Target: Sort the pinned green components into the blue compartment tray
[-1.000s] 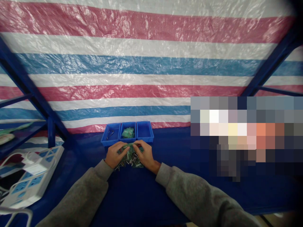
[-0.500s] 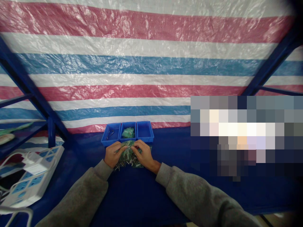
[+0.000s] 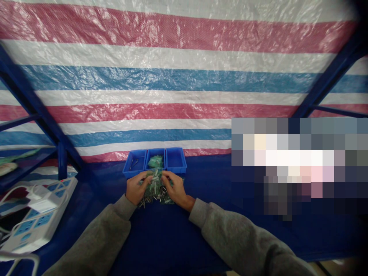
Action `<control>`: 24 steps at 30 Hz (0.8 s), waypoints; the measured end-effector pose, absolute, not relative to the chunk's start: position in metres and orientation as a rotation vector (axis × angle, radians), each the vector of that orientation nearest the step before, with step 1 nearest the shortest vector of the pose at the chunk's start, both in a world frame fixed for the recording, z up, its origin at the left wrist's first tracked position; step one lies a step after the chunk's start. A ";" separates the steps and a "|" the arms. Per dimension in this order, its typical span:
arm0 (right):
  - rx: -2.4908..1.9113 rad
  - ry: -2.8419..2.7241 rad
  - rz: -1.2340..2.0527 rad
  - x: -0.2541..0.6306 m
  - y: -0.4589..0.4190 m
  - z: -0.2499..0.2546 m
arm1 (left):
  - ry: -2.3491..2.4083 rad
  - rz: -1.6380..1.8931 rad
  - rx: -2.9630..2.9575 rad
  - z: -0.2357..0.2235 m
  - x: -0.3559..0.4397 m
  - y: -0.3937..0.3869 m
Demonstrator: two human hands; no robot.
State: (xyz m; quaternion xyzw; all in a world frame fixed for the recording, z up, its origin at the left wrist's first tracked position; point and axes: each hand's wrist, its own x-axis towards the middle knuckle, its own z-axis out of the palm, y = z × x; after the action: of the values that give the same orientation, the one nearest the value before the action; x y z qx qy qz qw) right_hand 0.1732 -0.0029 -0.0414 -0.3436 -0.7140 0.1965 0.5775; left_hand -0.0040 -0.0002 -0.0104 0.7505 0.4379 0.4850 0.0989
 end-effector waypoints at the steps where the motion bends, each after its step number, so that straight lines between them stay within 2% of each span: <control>1: -0.800 -1.657 0.472 0.173 -0.003 -0.042 | 1.309 1.446 2.168 -0.010 -0.004 0.000; 12: -0.791 -1.669 0.369 0.173 -0.002 -0.043 | 1.117 1.379 1.772 -0.012 0.002 -0.002; 18: -0.801 -1.655 0.391 0.173 -0.005 -0.037 | 0.990 1.295 1.985 -0.006 -0.004 -0.004; 24: -0.794 -1.636 0.401 0.173 -0.005 -0.035 | 1.149 1.320 2.307 -0.002 -0.003 0.001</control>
State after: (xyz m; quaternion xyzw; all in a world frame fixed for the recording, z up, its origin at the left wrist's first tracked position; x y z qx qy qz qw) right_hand 0.1731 -0.0048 -0.0346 -0.3419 -0.7047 0.1726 0.5972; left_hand -0.0028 0.0008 -0.0017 0.7907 0.3938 0.4525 0.1224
